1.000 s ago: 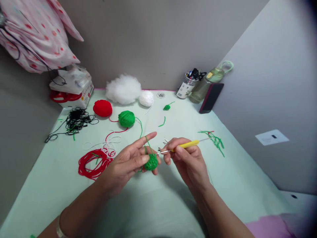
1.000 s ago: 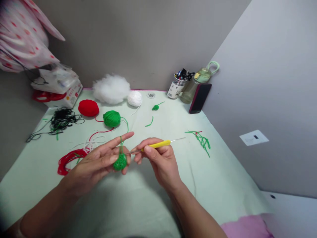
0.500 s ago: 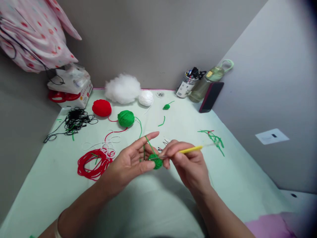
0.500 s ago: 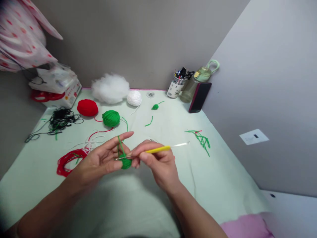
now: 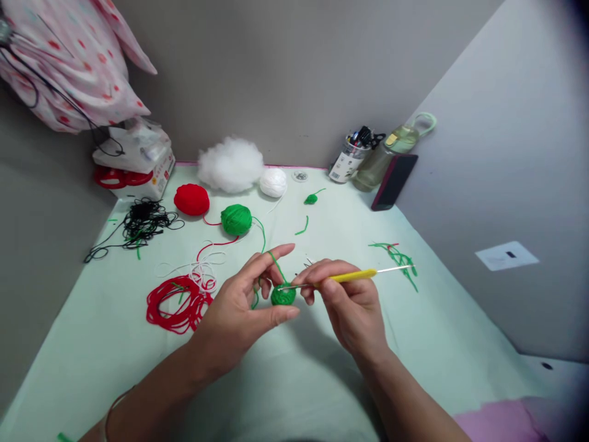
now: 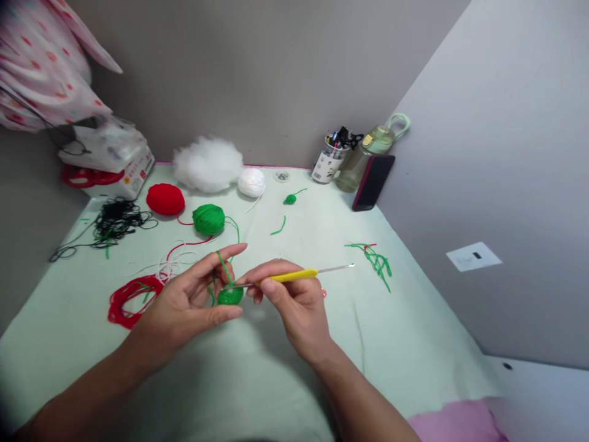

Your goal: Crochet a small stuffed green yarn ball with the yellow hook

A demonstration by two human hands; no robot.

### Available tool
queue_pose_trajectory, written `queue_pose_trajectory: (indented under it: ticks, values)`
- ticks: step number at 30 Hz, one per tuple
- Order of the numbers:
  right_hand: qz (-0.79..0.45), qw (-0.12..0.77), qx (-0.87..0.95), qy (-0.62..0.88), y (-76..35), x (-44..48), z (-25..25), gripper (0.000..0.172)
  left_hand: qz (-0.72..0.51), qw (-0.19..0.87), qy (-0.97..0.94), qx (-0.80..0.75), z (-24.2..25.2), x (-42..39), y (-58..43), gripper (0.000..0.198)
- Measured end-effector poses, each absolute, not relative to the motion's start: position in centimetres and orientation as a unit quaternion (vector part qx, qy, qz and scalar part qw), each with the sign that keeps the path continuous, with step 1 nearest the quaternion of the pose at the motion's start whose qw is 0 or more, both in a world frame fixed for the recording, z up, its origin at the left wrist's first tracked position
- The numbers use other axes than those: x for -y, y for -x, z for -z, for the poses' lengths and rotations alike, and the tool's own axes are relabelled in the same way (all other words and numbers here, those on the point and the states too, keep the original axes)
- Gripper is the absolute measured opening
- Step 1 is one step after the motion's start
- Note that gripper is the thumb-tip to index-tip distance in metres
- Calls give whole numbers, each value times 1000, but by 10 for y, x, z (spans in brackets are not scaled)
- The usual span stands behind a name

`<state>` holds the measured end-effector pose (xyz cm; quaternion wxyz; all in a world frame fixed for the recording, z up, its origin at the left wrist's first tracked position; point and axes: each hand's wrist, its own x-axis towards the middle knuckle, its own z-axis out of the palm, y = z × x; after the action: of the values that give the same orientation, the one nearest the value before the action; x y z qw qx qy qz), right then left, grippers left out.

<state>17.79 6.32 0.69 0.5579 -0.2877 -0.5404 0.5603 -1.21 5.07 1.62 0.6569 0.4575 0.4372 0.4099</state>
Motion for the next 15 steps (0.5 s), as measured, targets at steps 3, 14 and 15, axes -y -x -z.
queue_pose_trajectory:
  ticks: [3,14,15]
  values:
    - [-577,551,531,286,-179,-63,-8,14,-398,643,-475,-450,-16,-50,14,74]
    - [-581,500,585,265,-191,-67,-14,18,-380,650,-472,-460,-20,-51,15,69]
    - [-576,497,592,267,-191,-67,-15,18,-378,650,-472,-461,-20,-51,15,69]
